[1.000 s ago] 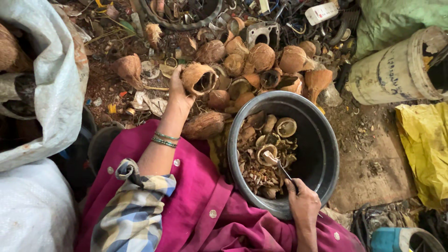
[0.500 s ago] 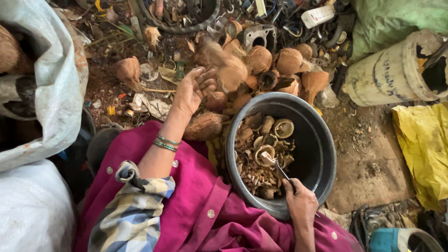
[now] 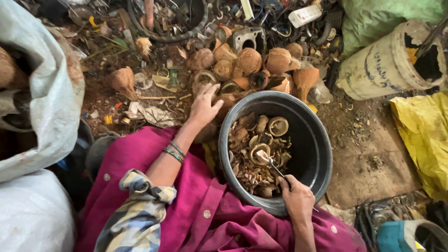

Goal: The person sits on the ground with a large basin of dried coconut halves on their lap and uses a small metal scoop to pry and scrape the dried coconut kernel out of each shell, dropping the loosened kernel and debris into the basin and setting cleaned shells aside.

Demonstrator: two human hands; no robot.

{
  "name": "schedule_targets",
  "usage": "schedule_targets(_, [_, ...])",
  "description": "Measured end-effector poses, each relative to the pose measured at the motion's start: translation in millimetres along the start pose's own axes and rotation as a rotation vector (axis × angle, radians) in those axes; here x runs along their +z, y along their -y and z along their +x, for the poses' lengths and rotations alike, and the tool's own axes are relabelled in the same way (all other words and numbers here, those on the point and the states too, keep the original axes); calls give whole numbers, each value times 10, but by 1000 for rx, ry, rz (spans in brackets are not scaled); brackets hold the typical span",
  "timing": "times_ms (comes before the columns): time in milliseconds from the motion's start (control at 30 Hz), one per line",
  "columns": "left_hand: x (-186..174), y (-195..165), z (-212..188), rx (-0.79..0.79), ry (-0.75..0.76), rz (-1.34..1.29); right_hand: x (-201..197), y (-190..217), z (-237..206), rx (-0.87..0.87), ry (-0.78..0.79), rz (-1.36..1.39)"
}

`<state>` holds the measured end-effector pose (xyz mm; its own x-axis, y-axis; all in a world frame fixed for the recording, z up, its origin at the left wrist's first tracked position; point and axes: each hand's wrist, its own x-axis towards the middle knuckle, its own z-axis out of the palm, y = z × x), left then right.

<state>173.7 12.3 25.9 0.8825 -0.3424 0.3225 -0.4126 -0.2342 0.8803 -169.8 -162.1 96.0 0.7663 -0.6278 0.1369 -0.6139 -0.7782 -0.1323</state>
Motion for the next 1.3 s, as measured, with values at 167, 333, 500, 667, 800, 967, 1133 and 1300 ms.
schedule_targets(167, [4,237,196,-196,54,112,6,9,27,-8,-2,-14])
schedule_targets(333, [190,310,268,9,199,318,-18,91,83,23,16,-5])
schedule_targets(500, [232,337,275,-131,182,192,-58,142,91,36,29,15])
schedule_targets(667, [101,326,322,-506,-48,-406,-68,98,69,42,32,20])
schedule_targets(800, [-220,378,377,-311,-422,-633,-40,50,44,17,9,27])
schedule_targets(967, [-462,194,222,-237,-337,-506,-34,22,9,4,9,37])
schedule_targets(1133, [-319,-37,13,424,-456,674,-48,15,12,-7,13,14])
schedule_targets(1300, [-260,-40,25,-108,-187,-50,25,-100,24,5,17,17])
